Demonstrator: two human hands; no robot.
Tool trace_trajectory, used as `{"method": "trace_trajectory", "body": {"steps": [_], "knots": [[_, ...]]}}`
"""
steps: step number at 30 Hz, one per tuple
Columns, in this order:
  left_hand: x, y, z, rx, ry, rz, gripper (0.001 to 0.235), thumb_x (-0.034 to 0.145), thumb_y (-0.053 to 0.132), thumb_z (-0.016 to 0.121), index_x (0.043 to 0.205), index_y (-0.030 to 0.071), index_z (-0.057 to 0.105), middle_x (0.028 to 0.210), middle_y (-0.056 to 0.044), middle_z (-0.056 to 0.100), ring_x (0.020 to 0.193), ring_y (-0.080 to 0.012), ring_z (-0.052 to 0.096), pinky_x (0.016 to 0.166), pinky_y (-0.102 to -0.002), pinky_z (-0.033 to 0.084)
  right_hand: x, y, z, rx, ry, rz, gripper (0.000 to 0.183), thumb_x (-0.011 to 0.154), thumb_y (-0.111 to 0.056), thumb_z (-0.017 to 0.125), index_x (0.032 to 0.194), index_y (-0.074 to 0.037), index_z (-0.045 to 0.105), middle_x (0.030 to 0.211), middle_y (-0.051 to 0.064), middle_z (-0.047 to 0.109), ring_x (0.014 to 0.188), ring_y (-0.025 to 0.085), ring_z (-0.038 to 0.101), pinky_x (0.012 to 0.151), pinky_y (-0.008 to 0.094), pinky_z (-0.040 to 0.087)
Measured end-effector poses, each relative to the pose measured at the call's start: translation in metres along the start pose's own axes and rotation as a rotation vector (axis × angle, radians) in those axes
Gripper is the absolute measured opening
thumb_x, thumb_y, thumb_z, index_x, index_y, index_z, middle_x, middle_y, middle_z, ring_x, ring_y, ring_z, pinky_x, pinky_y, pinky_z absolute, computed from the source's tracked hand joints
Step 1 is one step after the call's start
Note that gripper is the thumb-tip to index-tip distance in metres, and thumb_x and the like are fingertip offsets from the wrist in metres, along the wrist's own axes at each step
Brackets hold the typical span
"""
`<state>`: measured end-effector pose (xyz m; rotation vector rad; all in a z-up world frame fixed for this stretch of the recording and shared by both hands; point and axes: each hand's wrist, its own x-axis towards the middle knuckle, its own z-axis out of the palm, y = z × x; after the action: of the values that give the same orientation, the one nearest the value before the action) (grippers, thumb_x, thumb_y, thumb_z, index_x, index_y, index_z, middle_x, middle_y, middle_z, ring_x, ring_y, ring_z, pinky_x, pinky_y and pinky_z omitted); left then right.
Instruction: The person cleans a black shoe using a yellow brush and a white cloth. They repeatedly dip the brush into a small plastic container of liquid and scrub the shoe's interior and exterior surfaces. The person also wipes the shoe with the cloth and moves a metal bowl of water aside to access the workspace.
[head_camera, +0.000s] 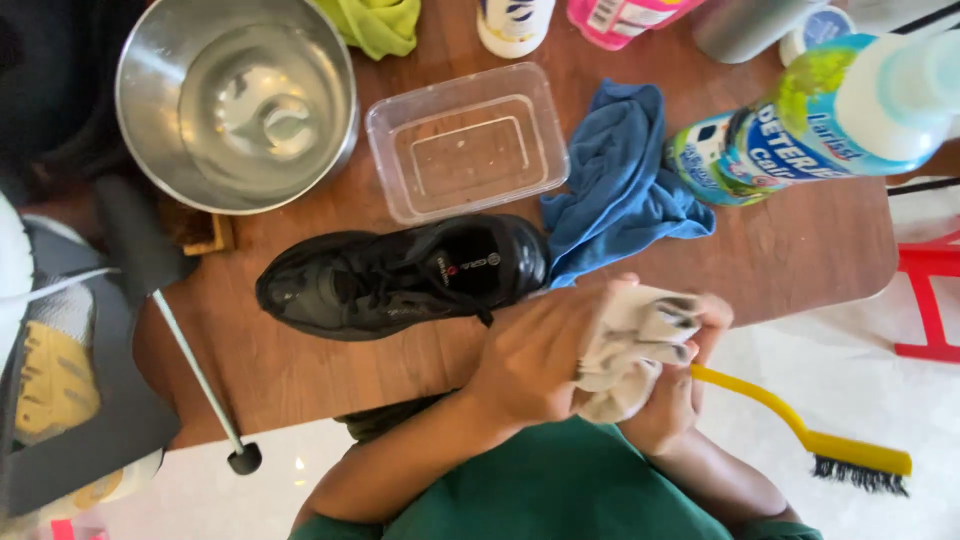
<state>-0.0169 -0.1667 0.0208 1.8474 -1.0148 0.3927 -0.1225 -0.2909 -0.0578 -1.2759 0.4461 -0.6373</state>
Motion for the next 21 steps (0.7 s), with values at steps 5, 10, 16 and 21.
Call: {"method": "trace_trajectory", "body": {"steps": [5, 10, 16, 21], "knots": [[-0.025, -0.007, -0.009, 0.002, 0.109, -0.055, 0.045, 0.110, 0.035, 0.036, 0.103, -0.007, 0.051, 0.087, -0.018, 0.059, 0.068, -0.0314, 0.062, 0.058, -0.041, 0.050, 0.020, -0.050, 0.068, 0.154, -0.069, -0.072, 0.026, 0.109, -0.036, 0.051, 0.121, -0.014, 0.045, 0.085, 0.006, 0.050, 0.073, 0.012, 0.047, 0.075, 0.029, 0.041], [-0.035, -0.007, -0.018, -0.220, -0.115, -0.553, 0.062, 0.089, 0.039, 0.057, 0.135, 0.000, 0.048, 0.121, -0.015, 0.069, 0.107, -0.0388, 0.072, 0.093, -0.042, 0.057, 0.005, -0.032, 0.057, 0.142, -0.193, -0.003, 0.044, 0.108, -0.050, 0.053, 0.121, -0.009, 0.049, 0.111, 0.009, 0.054, 0.091, 0.017, 0.059, 0.091, 0.035, 0.055], [-0.012, 0.008, -0.032, -0.031, 0.021, -0.101, 0.039, 0.116, 0.031, 0.053, 0.147, 0.016, 0.034, 0.158, -0.026, 0.039, 0.141, -0.0414, 0.058, 0.113, -0.051, 0.053, -0.039, 0.072, -0.030, 0.227, -0.313, 0.148, 0.051, 0.105, -0.022, 0.054, 0.148, 0.000, 0.038, 0.136, 0.019, 0.058, 0.125, 0.023, 0.057, 0.112, 0.039, 0.046], [-0.019, 0.016, -0.040, -0.332, 0.036, -0.195, 0.087, 0.102, 0.077, 0.032, 0.164, 0.017, 0.023, 0.177, -0.029, 0.005, 0.171, -0.0476, -0.004, 0.139, -0.077, -0.020, -0.024, 0.113, -0.060, -0.178, -0.276, -0.095, 0.043, 0.103, -0.016, 0.055, 0.141, 0.001, 0.043, 0.128, 0.018, 0.059, 0.120, 0.022, 0.059, 0.110, 0.037, 0.048]]}}
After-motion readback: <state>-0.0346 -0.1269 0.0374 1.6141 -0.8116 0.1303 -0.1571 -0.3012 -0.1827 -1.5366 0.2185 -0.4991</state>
